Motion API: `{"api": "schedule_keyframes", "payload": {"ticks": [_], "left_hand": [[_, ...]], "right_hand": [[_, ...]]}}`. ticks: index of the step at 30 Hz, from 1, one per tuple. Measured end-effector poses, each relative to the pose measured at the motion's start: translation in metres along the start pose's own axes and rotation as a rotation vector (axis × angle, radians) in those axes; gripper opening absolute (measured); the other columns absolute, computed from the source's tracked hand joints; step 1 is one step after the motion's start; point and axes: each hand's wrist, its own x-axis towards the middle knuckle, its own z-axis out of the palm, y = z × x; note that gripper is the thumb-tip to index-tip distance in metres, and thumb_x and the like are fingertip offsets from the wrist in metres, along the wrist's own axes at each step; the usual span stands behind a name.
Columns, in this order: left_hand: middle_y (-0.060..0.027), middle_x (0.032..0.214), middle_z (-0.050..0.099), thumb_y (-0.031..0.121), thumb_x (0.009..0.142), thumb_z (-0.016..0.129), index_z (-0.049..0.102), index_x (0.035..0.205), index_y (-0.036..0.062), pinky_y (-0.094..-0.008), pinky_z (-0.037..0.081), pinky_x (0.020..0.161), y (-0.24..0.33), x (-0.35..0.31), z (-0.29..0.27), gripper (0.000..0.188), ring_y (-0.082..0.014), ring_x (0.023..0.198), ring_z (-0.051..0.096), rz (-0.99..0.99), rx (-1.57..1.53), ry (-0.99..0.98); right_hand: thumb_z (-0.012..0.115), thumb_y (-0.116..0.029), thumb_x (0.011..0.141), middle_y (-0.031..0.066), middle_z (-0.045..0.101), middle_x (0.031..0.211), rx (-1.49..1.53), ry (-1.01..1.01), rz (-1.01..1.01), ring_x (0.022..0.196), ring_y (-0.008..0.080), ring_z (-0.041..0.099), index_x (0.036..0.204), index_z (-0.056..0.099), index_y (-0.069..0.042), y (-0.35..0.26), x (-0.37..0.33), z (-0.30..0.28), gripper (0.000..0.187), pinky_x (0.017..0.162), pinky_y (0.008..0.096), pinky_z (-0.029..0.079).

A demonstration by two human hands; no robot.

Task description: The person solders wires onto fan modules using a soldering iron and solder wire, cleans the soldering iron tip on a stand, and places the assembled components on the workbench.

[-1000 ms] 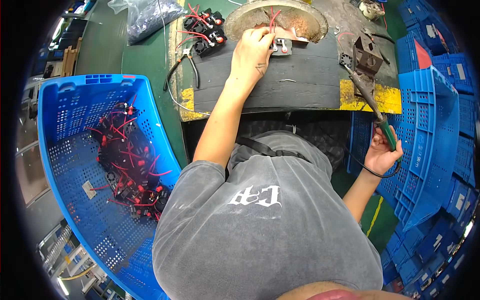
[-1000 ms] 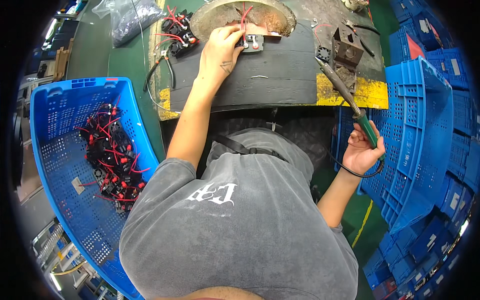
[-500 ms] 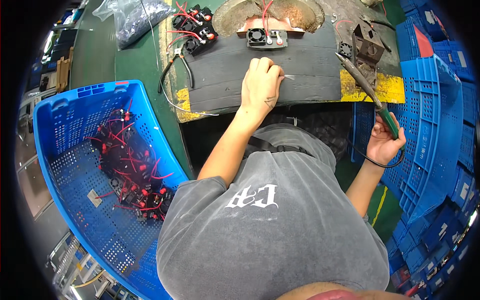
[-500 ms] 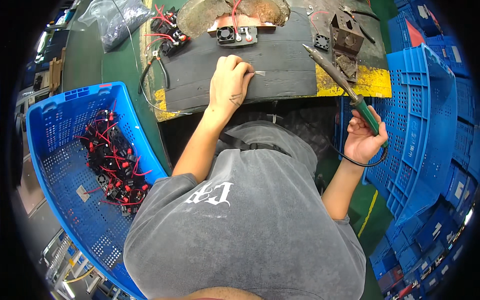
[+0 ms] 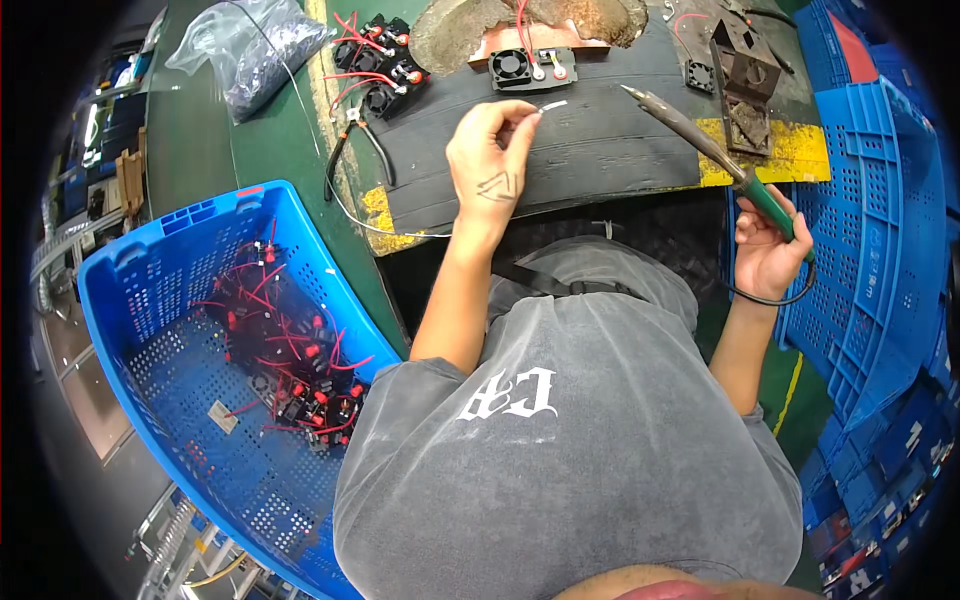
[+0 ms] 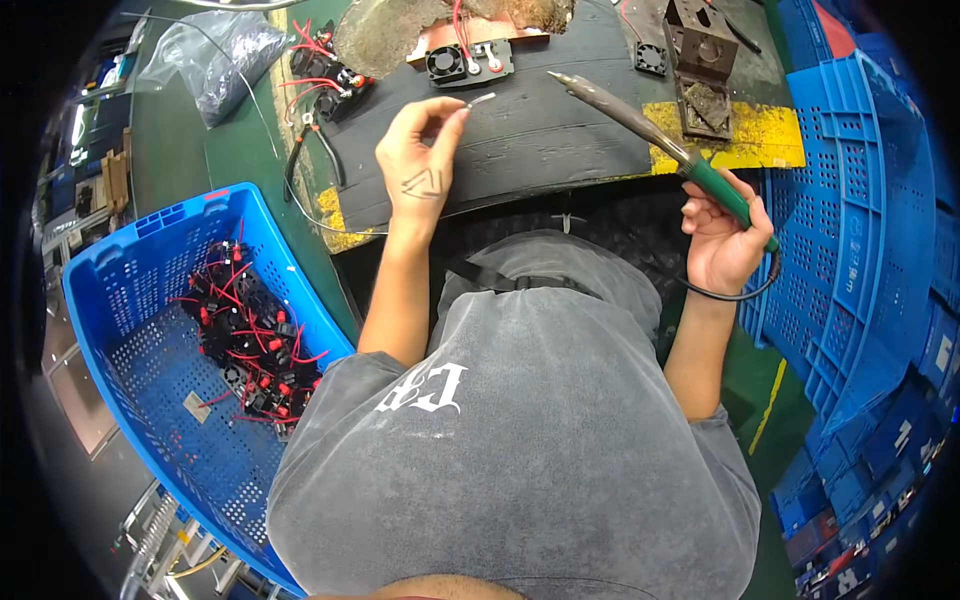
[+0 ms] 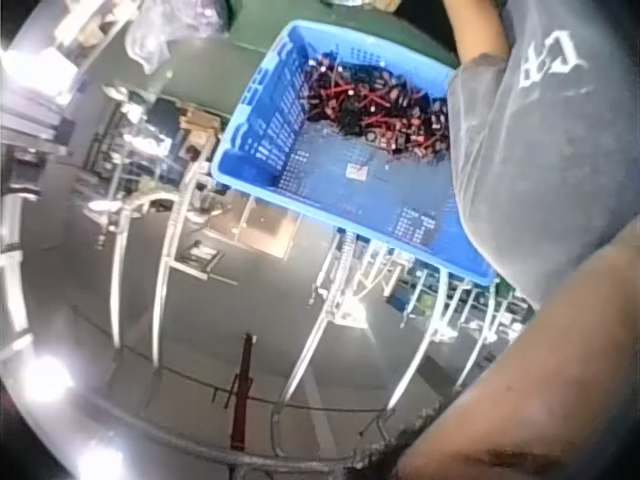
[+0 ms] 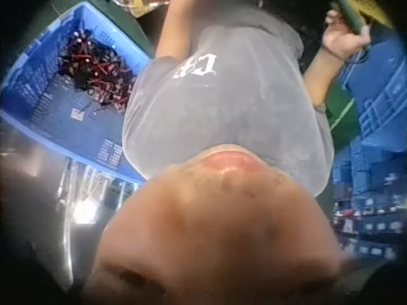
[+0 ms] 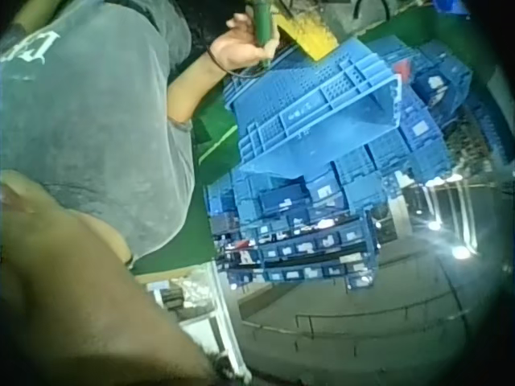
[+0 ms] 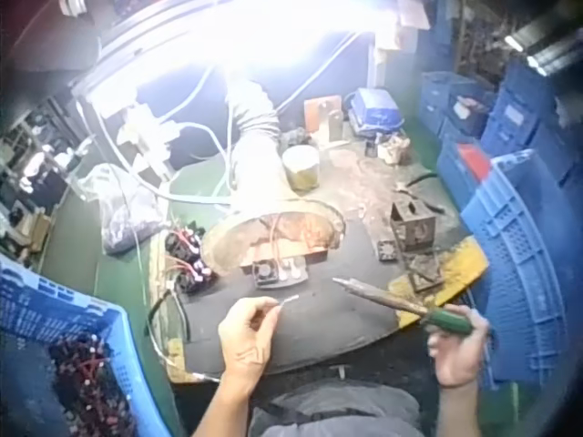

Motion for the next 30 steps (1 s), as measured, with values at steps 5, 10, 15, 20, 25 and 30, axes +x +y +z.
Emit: {"api": "schedule_keyframes", "payload": {"ticks": [5, 10, 15, 20, 25, 30], "left_hand": [[-0.0056, 0.074, 0.063, 0.003, 0.078, 0.074, 0.069, 0.085, 0.004, -0.0257, 0.046, 0.056, -0.008, 0.019, 0.001, 0.009, -0.0121, 0.058, 0.056, 0.035, 0.029, 0.065], [-0.0059, 0.079, 0.064, 0.002, 0.077, 0.072, 0.07, 0.085, 0.0056, -0.0285, 0.048, 0.06, -0.006, 0.036, 0.007, 0.009, -0.0162, 0.064, 0.057, 0.092, 0.129, 0.131], [-0.0083, 0.085, 0.064, 0.003, 0.077, 0.071, 0.068, 0.088, 0.0064, -0.037, 0.048, 0.075, -0.018, 0.042, 0.014, 0.012, -0.0277, 0.082, 0.06, 0.212, 0.303, 0.122], [-0.0089, 0.086, 0.064, 0.002, 0.076, 0.071, 0.068, 0.089, 0.0059, -0.0376, 0.048, 0.076, -0.02, 0.044, 0.02, 0.013, -0.0283, 0.083, 0.06, 0.22, 0.276, 0.123], [-0.0087, 0.085, 0.063, 0.002, 0.076, 0.071, 0.067, 0.089, 0.0055, -0.0373, 0.047, 0.075, -0.028, 0.044, 0.022, 0.013, -0.0279, 0.081, 0.059, 0.212, 0.27, 0.132], [-0.0062, 0.082, 0.064, 0.006, 0.078, 0.072, 0.07, 0.087, 0.0066, -0.0317, 0.048, 0.068, -0.028, 0.046, 0.024, 0.009, -0.0224, 0.074, 0.058, 0.29, 0.329, 0.169]], "right_hand": [[0.038, -0.042, 0.097, 0.0229, 0.07, 0.098, -0.043, -0.049, 0.012, 0.069, 0.0231, 0.066, 0.119, 0.061, 0.001, 0.004, 0.01, 0.014, 0.053, 0.053, 0.0294, 0.05], [0.036, -0.039, 0.097, 0.0273, 0.068, 0.097, -0.047, -0.096, 0.002, 0.071, 0.0259, 0.068, 0.119, 0.058, 0.005, 0.01, 0.027, 0.032, 0.053, 0.055, 0.0308, 0.053], [0.036, -0.036, 0.097, 0.0311, 0.066, 0.097, -0.067, -0.097, 0.007, 0.071, 0.0294, 0.069, 0.117, 0.056, 0.008, 0.022, 0.042, 0.051, 0.052, 0.059, 0.0338, 0.055], [0.035, -0.037, 0.098, 0.0299, 0.067, 0.099, -0.17, -0.12, 0.008, 0.074, 0.0268, 0.068, 0.121, 0.056, 0.006, 0.027, 0.052, 0.06, 0.053, 0.059, 0.0325, 0.054], [0.033, -0.036, 0.098, 0.0319, 0.066, 0.099, -0.235, -0.153, 0.013, 0.074, 0.0276, 0.068, 0.121, 0.055, 0.007, 0.027, 0.063, 0.068, 0.054, 0.06, 0.0324, 0.056], [0.032, -0.036, 0.098, 0.0319, 0.066, 0.099, -0.232, -0.168, 0.019, 0.073, 0.0276, 0.068, 0.12, 0.055, 0.007, 0.027, 0.067, 0.069, 0.054, 0.06, 0.032, 0.056]]}}
